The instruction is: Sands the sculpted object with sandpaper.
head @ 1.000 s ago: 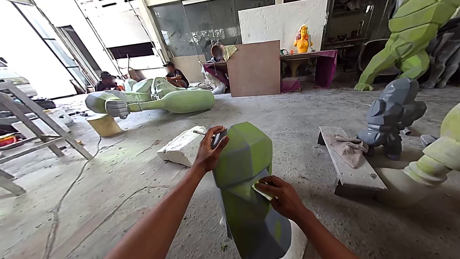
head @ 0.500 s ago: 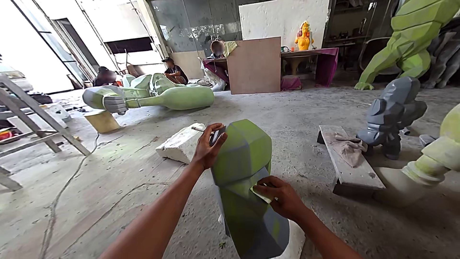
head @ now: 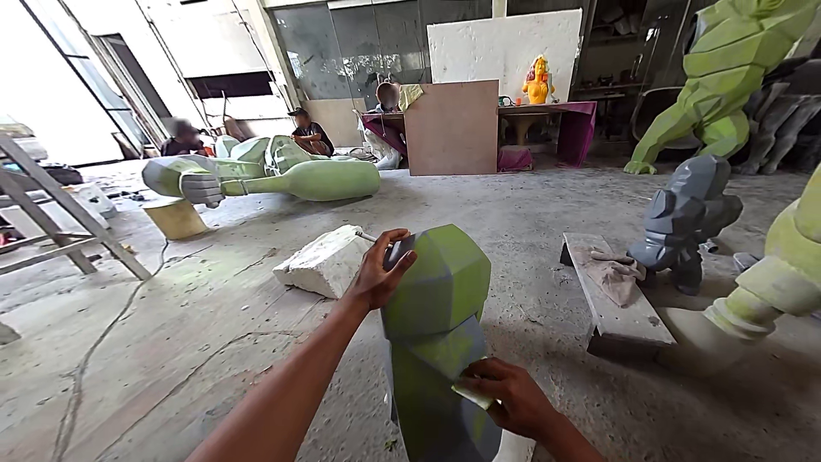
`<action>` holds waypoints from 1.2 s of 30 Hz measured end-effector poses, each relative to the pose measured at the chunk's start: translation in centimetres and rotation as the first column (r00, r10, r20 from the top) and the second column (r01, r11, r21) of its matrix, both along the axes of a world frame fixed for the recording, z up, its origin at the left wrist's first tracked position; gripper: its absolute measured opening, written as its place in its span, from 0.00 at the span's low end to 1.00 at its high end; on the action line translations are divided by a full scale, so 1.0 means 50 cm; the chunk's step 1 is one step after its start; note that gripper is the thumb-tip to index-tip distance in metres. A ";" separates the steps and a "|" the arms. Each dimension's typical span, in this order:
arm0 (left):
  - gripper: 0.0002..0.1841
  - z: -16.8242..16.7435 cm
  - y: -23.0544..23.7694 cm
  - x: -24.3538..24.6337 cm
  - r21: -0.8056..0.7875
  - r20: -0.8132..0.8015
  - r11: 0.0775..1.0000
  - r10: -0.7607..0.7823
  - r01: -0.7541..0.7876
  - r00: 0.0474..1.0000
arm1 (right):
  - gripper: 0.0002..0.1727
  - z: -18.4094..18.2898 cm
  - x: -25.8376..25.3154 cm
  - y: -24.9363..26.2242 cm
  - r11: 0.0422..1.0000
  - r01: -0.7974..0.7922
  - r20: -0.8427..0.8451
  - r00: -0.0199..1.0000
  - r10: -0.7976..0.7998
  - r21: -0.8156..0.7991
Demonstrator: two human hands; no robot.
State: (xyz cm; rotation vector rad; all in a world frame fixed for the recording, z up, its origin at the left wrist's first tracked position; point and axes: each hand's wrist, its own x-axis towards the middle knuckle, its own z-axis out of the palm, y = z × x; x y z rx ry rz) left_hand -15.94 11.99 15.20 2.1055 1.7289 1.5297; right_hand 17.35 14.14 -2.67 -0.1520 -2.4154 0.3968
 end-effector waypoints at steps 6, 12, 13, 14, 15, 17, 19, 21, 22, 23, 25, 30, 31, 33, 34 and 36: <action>0.39 -0.006 -0.006 0.028 0.028 0.020 1.000 0.001 -0.002 1.000 | 0.18 0.128 -0.003 -0.014 0.969 0.091 -0.303 0.939 -0.161 -0.231; 0.36 0.003 0.001 0.058 0.019 0.028 0.999 0.048 -0.049 0.998 | 0.17 0.252 -0.012 -0.003 0.963 0.164 -0.400 0.885 -0.239 -0.213; 0.36 0.003 0.004 0.062 0.017 0.030 0.998 0.060 -0.060 0.998 | 0.17 0.263 -0.012 0.002 0.967 0.178 -0.389 0.890 -0.237 -0.182; 0.36 0.003 0.008 0.066 0.011 0.033 0.997 0.073 -0.073 0.997 | 0.17 0.273 -0.013 0.007 0.971 0.197 -0.372 0.898 -0.235 -0.139; 0.36 0.004 0.011 0.069 0.007 0.040 0.996 0.087 -0.087 0.995 | 0.17 0.282 -0.014 0.012 0.972 0.214 -0.349 0.908 -0.233 -0.093; 0.36 0.007 0.014 0.078 -0.017 0.063 0.994 0.109 -0.108 0.992 | 0.19 0.299 -0.021 0.019 0.970 0.241 -0.296 0.927 -0.230 0.001; 0.37 0.009 0.023 0.082 -0.024 0.081 0.993 0.120 -0.118 0.990 | 0.20 0.314 -0.030 0.024 0.959 0.264 -0.246 0.941 -0.233 0.102; 0.38 0.007 0.033 0.085 -0.025 0.084 0.991 0.131 -0.130 0.988 | 0.20 0.324 -0.041 0.030 0.941 0.285 -0.225 0.944 -0.242 0.181; 0.38 0.006 0.037 0.087 -0.022 0.083 0.991 0.132 -0.131 0.988 | 0.20 0.326 -0.045 0.033 0.934 0.292 -0.222 0.943 -0.246 0.205; 0.38 0.007 0.037 0.090 -0.026 0.082 0.991 0.136 -0.134 0.987 | 0.20 0.326 -0.048 0.035 0.929 0.301 -0.221 0.942 -0.254 0.216; 0.37 0.011 0.030 0.098 -0.047 0.082 0.989 0.141 -0.137 0.987 | 0.21 0.323 -0.049 0.037 0.923 0.321 -0.222 0.936 -0.274 0.213; 0.36 -0.001 0.019 0.092 -0.021 0.074 0.992 0.128 -0.127 0.989 | 0.20 0.312 -0.031 0.024 0.936 0.333 -0.261 0.919 -0.297 0.109; 0.36 -0.004 0.015 0.091 -0.017 0.073 0.993 0.122 -0.121 0.990 | 0.19 0.313 -0.026 0.020 0.943 0.325 -0.283 0.913 -0.294 0.069; 0.36 -0.012 0.001 0.090 -0.006 0.071 0.993 0.115 -0.115 0.991 | 0.18 0.316 -0.017 0.011 0.954 0.301 -0.319 0.904 -0.286 -0.002; 0.36 -0.017 -0.007 0.091 -0.001 0.071 0.993 0.117 -0.117 0.991 | 0.18 0.317 -0.013 0.006 0.957 0.287 -0.330 0.901 -0.283 -0.036; 0.36 -0.030 -0.027 0.096 0.016 0.066 0.990 0.135 -0.137 0.989 | 0.17 0.319 -0.006 -0.005 0.960 0.263 -0.336 0.900 -0.278 -0.091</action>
